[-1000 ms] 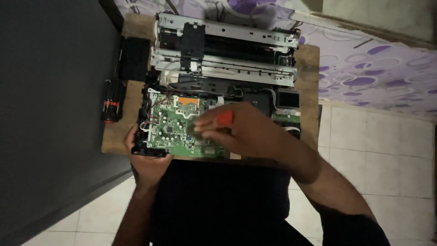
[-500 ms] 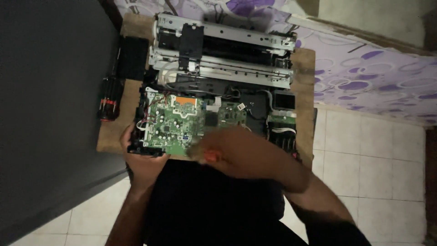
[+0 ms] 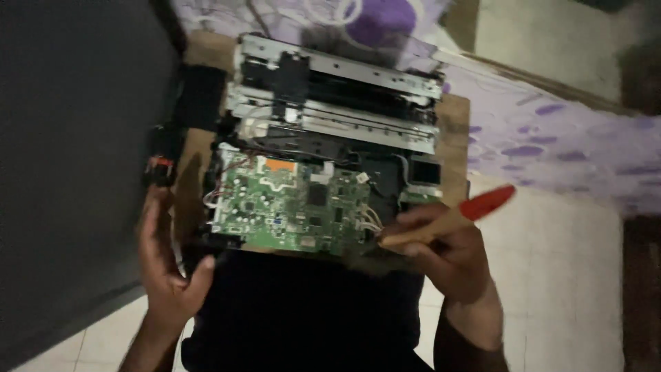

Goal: Cleaning the internal circuit board of a printer with a brush and disassembling parts with a screwdriver.

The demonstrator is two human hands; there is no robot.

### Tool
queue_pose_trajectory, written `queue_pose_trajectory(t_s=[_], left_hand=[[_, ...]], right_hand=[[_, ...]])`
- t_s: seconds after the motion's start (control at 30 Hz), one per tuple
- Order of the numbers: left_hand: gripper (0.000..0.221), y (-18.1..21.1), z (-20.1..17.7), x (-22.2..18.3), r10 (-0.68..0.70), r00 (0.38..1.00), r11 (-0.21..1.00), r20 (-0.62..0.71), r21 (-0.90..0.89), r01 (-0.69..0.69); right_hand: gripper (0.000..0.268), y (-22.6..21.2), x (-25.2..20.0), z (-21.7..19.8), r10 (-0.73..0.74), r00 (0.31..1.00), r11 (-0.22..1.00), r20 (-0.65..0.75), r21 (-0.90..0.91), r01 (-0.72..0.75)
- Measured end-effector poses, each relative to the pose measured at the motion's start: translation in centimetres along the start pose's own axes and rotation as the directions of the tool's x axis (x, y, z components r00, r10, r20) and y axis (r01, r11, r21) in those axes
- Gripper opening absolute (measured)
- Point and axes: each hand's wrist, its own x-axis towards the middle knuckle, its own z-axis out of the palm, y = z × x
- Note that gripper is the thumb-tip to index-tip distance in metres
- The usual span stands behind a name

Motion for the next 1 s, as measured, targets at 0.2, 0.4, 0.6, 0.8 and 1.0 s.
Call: queue_pose_trajectory(t_s=[0.2, 0.4, 0.6, 0.8, 1.0], left_hand=[[0.042, 10.0, 1.2, 2.8, 0.208, 0.963, 0.948, -0.171, 0.276, -0.156], [0.077, 12.4, 3.5, 5.4, 0.039, 0.974, 0.918, 0.222, 0.378, -0.123], [0.069, 10.7, -0.2, 11.2, -0.247, 0.969, 0.852, 0.023, 0.481, 0.206], [0.054, 1.1, -2.6, 18.4, -0.183, 0.977, 0.814, -0.111, 0.541, 0.214], [0.043, -6.3, -1.4, 21.8, -0.303, 0.949, 0.696, -0.087, 0.660, 0.283]], right_hand=[[0.010, -4.5, 3.1, 5.6, -0.081, 0.996, 0.954, 0.034, 0.292, 0.068], [0.017, -8.3, 6.5, 9.4, -0.017, 1.000, 0.988, 0.021, 0.152, 0.013], [0.083, -10.1, 7.5, 7.7, -0.143, 0.963, 0.970, 0.226, 0.228, 0.091], [0.089, -2.4, 4.2, 0.3, 0.104, 0.987, 0.920, -0.121, 0.390, -0.049], [0.063, 0.9, -0.5, -4.6, 0.178, 0.938, 0.933, -0.299, 0.356, -0.063]])
